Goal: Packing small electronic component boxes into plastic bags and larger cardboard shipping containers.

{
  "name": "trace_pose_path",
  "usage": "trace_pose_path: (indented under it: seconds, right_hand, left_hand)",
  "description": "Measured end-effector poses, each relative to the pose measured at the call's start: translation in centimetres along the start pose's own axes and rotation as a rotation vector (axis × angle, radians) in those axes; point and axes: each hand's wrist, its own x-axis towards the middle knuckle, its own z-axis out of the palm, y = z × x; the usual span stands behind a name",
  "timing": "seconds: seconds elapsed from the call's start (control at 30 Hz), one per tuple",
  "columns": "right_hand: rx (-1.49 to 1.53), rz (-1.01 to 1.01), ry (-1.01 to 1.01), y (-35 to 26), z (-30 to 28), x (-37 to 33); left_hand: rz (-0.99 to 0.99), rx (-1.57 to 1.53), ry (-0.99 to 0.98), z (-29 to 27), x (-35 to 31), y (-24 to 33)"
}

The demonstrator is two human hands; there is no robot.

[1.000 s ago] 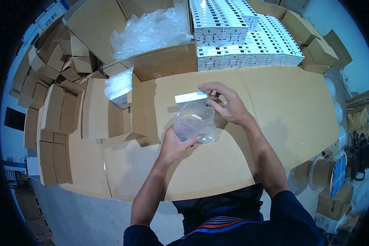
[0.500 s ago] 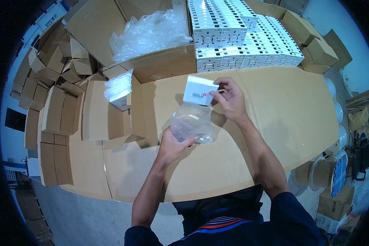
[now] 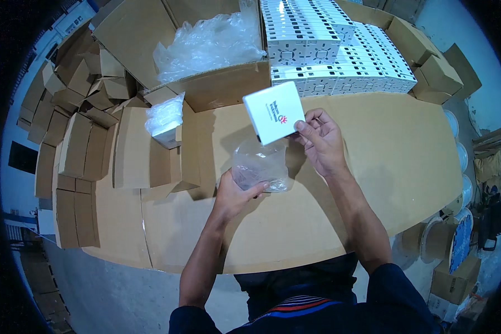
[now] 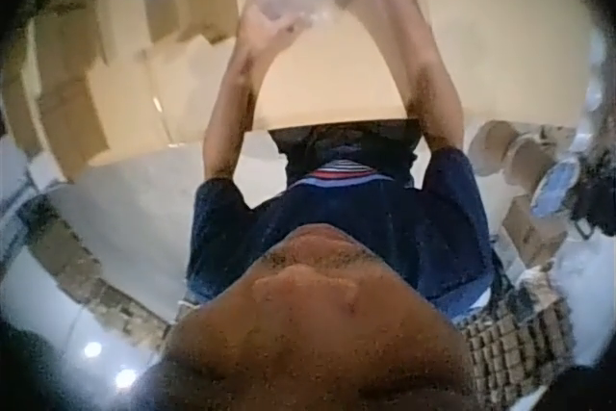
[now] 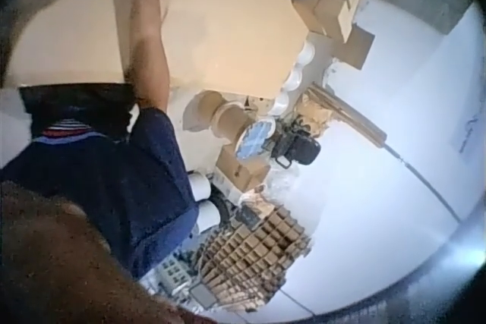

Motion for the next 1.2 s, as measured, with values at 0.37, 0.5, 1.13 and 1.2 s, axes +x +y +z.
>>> trace_pose_path:
  seconds: [0.37, 0.5, 1.13, 1.2]
  right_hand:
    - [-0.31, -0.153, -0.13, -0.6, -0.4, 0.2]
    - [-0.324, -0.151, -0.173, -0.2, -0.9, 0.6]
    - [-0.398, 0.045, -0.334, 0.8, -0.3, 0.2]
    - [-0.413, 0.074, -0.343, 0.7, -0.8, 0.2]
  left_hand:
    - [-0.036, 0.003, 0.011, -0.1, -0.2, 0.3]
    - [-0.031, 0.023, 0.011, -0.2, -0.2, 0.5]
    - [0.329, -0.12, -0.002, -0.3, 0.0, -1.2]
    - [0.258, -0.169, 0.01, -0.5, 0.1, -1.0]
